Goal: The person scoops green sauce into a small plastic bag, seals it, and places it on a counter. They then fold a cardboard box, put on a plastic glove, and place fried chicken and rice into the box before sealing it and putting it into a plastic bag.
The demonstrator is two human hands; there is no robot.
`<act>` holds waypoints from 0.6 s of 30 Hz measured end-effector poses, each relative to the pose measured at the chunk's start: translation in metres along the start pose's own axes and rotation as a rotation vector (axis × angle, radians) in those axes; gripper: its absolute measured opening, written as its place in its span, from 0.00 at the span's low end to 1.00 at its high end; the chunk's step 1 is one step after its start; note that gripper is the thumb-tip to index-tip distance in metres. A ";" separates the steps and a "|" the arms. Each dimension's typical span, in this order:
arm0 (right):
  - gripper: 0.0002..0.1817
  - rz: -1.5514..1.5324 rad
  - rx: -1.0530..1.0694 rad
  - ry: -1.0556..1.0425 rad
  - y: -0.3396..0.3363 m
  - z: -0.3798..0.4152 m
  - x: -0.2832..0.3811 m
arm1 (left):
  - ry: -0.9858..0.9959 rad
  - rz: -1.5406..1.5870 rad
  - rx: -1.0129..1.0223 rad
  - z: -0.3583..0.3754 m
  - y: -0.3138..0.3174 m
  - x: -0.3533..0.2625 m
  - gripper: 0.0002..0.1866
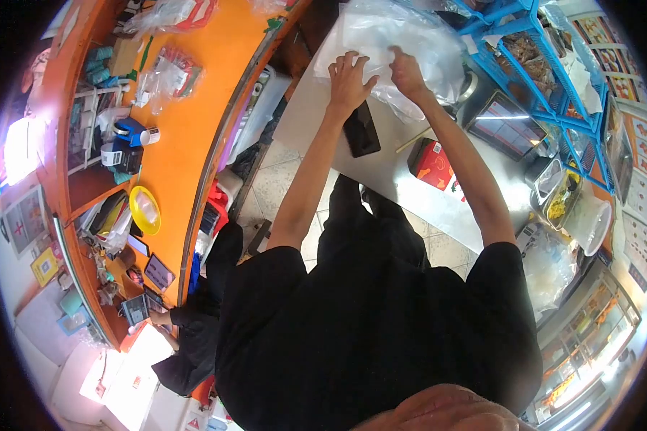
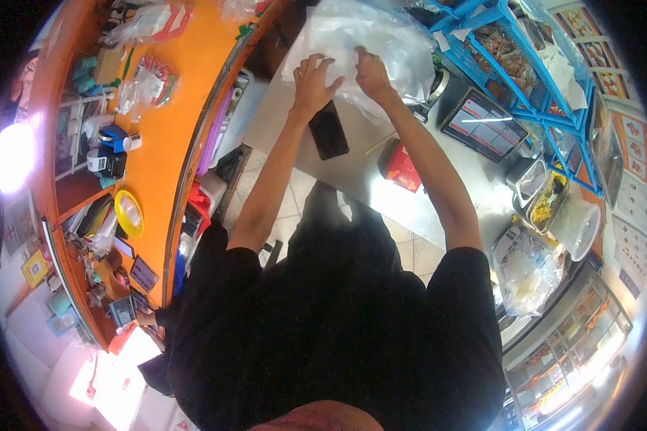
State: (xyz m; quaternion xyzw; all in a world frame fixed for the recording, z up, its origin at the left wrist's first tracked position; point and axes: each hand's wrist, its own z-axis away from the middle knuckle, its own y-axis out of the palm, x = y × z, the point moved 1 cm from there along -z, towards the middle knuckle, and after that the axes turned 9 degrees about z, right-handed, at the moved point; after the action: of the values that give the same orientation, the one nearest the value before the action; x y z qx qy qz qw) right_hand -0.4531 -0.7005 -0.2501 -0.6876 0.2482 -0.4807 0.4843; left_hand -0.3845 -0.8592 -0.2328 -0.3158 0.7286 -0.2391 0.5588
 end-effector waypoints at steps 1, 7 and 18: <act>0.17 -0.126 -0.097 0.047 -0.014 -0.002 0.008 | 0.004 -0.001 0.012 -0.002 0.001 -0.001 0.22; 0.17 -0.381 -0.488 -0.142 -0.133 -0.018 0.054 | -0.086 -0.186 0.171 -0.012 0.021 0.001 0.18; 0.09 -0.558 -0.351 -0.170 -0.251 0.145 0.206 | -0.691 2.112 0.374 0.063 -0.157 -0.118 0.23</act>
State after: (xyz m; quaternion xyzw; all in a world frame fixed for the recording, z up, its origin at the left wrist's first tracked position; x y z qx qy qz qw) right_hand -0.2686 -0.7024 0.0534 -0.8394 0.0882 -0.4857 0.2275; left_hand -0.2723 -0.8806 -0.0606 0.4985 0.3895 0.3484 0.6917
